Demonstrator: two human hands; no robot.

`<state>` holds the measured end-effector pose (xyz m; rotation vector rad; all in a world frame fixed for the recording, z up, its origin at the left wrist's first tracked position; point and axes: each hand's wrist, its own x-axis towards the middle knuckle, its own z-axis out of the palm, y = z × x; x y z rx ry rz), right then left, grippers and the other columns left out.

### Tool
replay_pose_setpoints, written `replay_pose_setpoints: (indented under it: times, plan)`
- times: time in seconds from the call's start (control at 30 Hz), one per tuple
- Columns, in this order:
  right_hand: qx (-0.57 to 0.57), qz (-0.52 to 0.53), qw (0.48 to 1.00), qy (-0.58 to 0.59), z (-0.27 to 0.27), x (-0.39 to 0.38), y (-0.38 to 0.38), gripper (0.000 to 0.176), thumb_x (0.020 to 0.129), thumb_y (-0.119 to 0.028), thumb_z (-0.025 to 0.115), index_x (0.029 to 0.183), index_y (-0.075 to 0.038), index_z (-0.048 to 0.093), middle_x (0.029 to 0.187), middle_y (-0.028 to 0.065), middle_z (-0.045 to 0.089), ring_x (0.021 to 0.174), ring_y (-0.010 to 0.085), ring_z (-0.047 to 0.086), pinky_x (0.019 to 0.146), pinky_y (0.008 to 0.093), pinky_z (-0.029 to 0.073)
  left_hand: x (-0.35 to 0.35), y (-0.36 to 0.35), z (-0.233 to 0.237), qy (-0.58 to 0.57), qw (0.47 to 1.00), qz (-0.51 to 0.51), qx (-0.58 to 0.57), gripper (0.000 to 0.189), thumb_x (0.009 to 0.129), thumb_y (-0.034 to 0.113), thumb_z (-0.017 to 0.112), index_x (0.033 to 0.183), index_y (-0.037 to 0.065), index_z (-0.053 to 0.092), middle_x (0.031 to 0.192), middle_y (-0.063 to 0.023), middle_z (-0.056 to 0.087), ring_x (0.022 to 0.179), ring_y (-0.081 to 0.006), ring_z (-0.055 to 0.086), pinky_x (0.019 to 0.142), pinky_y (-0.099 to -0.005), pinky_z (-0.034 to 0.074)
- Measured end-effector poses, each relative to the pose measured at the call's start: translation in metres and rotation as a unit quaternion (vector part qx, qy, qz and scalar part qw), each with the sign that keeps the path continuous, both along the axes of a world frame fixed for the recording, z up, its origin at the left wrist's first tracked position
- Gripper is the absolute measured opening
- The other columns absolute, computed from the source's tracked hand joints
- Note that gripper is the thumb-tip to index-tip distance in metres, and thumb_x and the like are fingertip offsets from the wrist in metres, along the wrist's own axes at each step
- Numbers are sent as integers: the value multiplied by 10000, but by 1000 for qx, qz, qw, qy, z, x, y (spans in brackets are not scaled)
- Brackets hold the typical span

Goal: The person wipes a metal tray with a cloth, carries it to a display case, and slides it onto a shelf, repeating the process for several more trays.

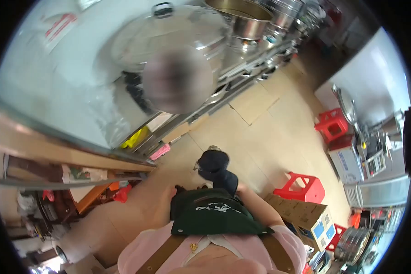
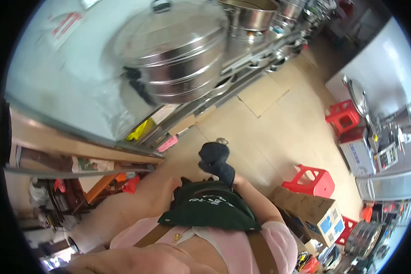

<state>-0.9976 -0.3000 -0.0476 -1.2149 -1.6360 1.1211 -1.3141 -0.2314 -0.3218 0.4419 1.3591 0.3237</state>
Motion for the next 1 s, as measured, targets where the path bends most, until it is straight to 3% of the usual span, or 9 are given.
replay_pose_setpoints:
  times: [0.2,0.27,0.33,0.5,0.57,0.63,0.8,0.9,1.0]
  plan:
    - [-67,-332,930,146,18,127,-32,390,816,-100,544,1191,-2,494,834,77,586,770,184,568,666,318,409,213,113,12,-41,995,-83,26,466,921,330,457,1261,14,418,1222,-171,521,1000,-256,584,808,-334,497]
    - [-71,-403,897,165,14,160,-22,428,809,-101,538,1216,9,460,808,81,576,742,190,565,640,330,393,275,150,-8,-100,992,-77,30,388,910,278,485,1213,40,442,1111,-144,572,930,-257,599,791,-359,511]
    - [-70,-434,883,163,10,194,7,468,801,-102,532,1240,19,426,782,84,567,715,195,561,613,343,377,362,182,16,-30,994,-98,45,363,896,278,517,1139,13,471,1076,-153,582,893,-247,608,722,-326,522]
    - [-80,-376,923,-13,30,304,106,569,783,-104,517,1303,45,341,716,93,543,646,209,551,547,374,339,535,271,47,-147,986,-46,67,266,880,212,533,1058,20,486,993,-153,590,802,-244,621,645,-312,533]
    - [-35,-328,895,-302,53,348,141,602,770,-96,513,1323,45,320,699,79,535,650,196,554,553,381,329,588,313,38,-208,976,-12,63,272,884,202,539,1068,13,471,968,-150,586,781,-250,625,622,-293,548]
    - [-16,-271,830,-487,73,395,166,591,783,-114,506,1328,27,326,727,60,521,609,180,536,561,378,319,643,355,27,-232,968,86,28,224,892,178,526,1008,-11,495,928,-142,597,771,-263,626,660,-316,560]
    - [-128,-250,780,-560,103,498,220,552,808,-202,515,1310,-23,373,835,51,492,458,173,503,513,377,310,733,435,14,-239,914,324,-50,269,904,222,526,989,-32,507,893,-142,602,790,-284,631,697,-348,577]
    - [-194,-271,730,-597,78,539,230,537,790,-196,510,1285,-23,397,849,44,496,541,172,555,504,385,330,747,477,-29,-214,871,435,-81,306,921,310,491,1007,19,531,882,-123,619,786,-247,630,713,-348,573]
    - [-138,-226,799,-539,54,595,233,518,794,-216,511,1278,-62,409,888,35,504,641,161,555,476,390,330,738,481,-35,-234,839,486,-78,338,919,401,465,938,89,592,827,-52,656,676,-172,609,652,-308,562]
